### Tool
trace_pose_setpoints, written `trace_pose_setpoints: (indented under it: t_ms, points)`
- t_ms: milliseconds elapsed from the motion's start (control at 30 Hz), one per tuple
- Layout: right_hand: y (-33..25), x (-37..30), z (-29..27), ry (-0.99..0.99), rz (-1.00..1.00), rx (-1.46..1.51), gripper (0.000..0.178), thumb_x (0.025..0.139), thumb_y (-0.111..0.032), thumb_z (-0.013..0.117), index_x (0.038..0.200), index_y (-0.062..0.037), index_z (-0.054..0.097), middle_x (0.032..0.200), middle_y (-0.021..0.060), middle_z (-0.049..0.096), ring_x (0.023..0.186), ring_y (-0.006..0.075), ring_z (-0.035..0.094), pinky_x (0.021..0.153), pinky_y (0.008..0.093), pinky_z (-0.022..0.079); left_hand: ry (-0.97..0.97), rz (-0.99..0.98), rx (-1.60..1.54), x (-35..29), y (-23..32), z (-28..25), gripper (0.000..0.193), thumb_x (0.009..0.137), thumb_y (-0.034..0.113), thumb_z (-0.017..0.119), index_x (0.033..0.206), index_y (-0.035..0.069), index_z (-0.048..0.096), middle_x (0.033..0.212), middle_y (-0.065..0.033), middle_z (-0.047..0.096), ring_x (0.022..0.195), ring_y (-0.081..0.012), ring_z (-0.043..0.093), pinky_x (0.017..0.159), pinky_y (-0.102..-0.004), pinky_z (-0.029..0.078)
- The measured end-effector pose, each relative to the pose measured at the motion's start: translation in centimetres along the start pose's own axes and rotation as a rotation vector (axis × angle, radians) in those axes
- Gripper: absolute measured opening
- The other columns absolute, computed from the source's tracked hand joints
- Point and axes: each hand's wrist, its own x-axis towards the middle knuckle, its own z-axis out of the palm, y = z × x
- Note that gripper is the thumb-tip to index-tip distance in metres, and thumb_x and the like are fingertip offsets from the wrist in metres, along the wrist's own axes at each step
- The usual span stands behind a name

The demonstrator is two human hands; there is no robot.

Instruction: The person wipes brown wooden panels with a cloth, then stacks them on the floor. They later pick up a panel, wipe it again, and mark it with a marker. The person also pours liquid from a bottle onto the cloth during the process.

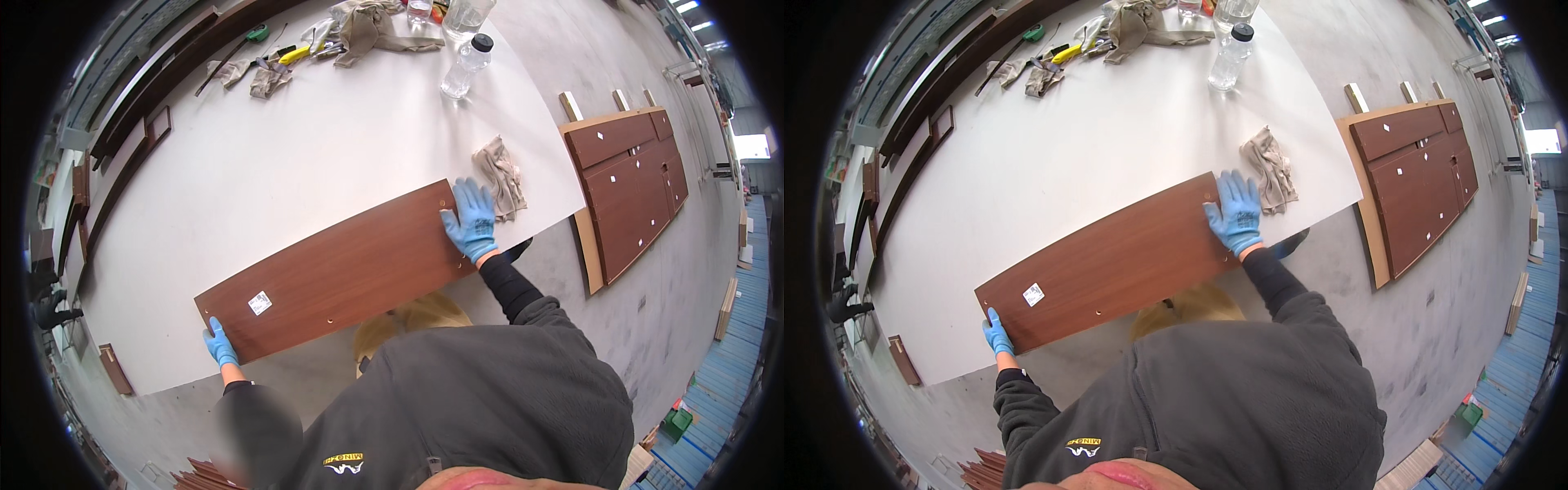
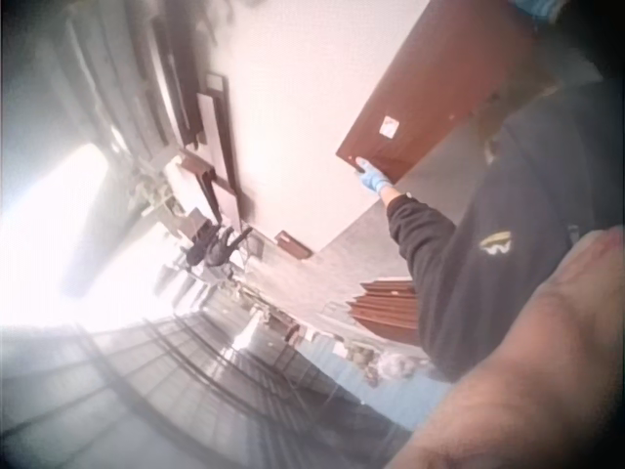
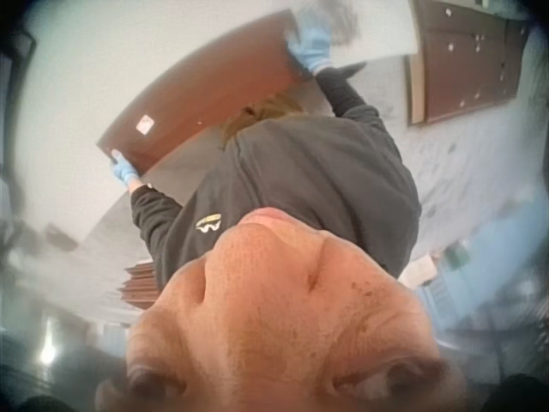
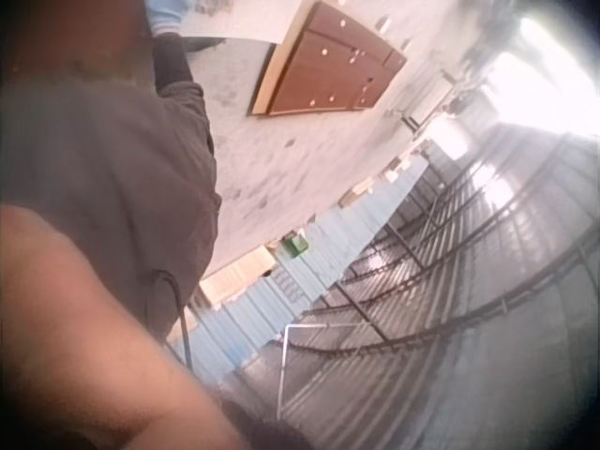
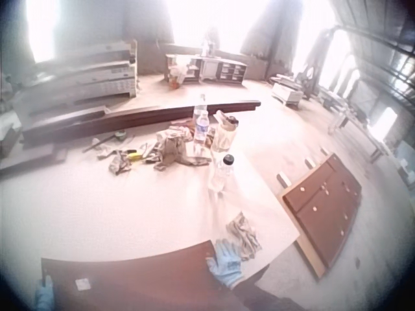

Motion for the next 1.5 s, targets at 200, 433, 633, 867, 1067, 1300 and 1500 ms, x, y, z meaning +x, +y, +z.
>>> trace_pose_setpoints:
  t_ms: [200, 433, 633, 867, 1067, 1300, 1500]
  points:
    - [-4.4, 0.3, 2.7, 0.03, 0.361, 0.099, 0.06, 0.09, -0.033, 0.077, 0.137, 0.0021, 0.063, 0.136, 0.0257, 0.067, 0.134, 0.044, 0.06, 0.119, 0.0565, 0.04, 0.037, -0.046, 0.103, 0.7, 2.8, -0.1, 0.09, 0.096, 0.08, 0.061, 0.11, -0.008, 0.071, 0.108, -0.0229, 0.076, 0.1, -0.0372, 0.072, 0.091, -0.0486, 0.055]
    - [-3.3, 5.3, 2.3, 0.252, 0.763, 0.464, 0.054, 0.095, -0.038, 0.08, 0.122, 0.0079, 0.071, 0.11, 0.023, 0.075, 0.104, 0.0337, 0.071, 0.097, 0.0445, 0.055, 0.04, -0.133, -0.056, 0.0, 4.7, -2.4, 0.092, 0.093, 0.087, 0.058, 0.089, -0.003, 0.072, 0.084, -0.0121, 0.068, 0.081, -0.0234, 0.06, 0.079, -0.043, 0.052]
    - [-1.5, 8.3, -5.6, 0.503, 0.466, 0.751, 0.042, 0.115, -0.032, 0.059, 0.126, 0.0069, 0.071, 0.11, 0.0127, 0.076, 0.102, 0.0191, 0.07, 0.094, 0.0353, 0.056, -0.086, -0.017, -0.861, -2.8, 7.1, -8.0, 0.111, 0.098, 0.087, 0.047, 0.167, 0.001, 0.04, 0.172, -0.013, 0.044, 0.156, -0.0261, 0.044, 0.133, -0.0407, 0.027]
    - [2.0, 4.4, -8.1, 0.476, 0.778, 1.55, 0.088, 0.113, -0.072, 0.025, 0.13, 0.0047, 0.065, 0.143, 0.0198, 0.069, 0.137, 0.0283, 0.06, 0.125, 0.0428, 0.04, -0.339, -0.005, -1.415, -9.4, 8.8, -11.5, 0.126, 0.086, 0.103, 0.03, 0.154, 0.0, 0.059, 0.158, -0.0184, 0.057, 0.147, -0.0329, 0.05, 0.13, -0.0539, 0.032]
    - [8.5, -0.4, -11.3, -0.026, 0.728, 1.295, 0.079, 0.114, -0.064, 0.043, 0.136, 0.0086, 0.065, 0.143, 0.0245, 0.069, 0.136, 0.0361, 0.065, 0.123, 0.0497, 0.045, -0.34, -0.333, -1.475, -15.6, 2.8, -8.2, 0.079, 0.107, 0.067, 0.049, 0.156, 0.006, 0.056, 0.156, -0.0124, 0.062, 0.145, -0.0309, 0.055, 0.124, -0.0515, 0.04]
    - [13.0, 7.8, -2.4, -0.095, -0.042, -0.087, 0.072, 0.088, -0.041, 0.084, 0.151, -0.013, 0.062, 0.165, 0.0234, 0.049, 0.148, 0.046, 0.048, 0.12, 0.0494, 0.043, -0.313, -0.799, -1.555, -20.7, -7.2, -0.5, 0.053, 0.102, 0.038, 0.072, 0.148, 0.013, 0.063, 0.154, -0.0086, 0.064, 0.141, -0.0332, 0.059, 0.118, -0.0557, 0.048]
    - [14.9, 9.5, 3.8, 0.109, -0.104, -0.167, 0.037, 0.102, -0.031, 0.07, 0.131, -0.0086, 0.071, 0.146, 0.0186, 0.068, 0.133, 0.039, 0.065, 0.108, 0.0468, 0.055, -0.284, -0.918, -1.609, -22.8, -10.0, 1.5, 0.06, 0.103, 0.042, 0.073, 0.154, 0.014, 0.058, 0.158, -0.0101, 0.06, 0.145, -0.0354, 0.056, 0.121, -0.0574, 0.046]
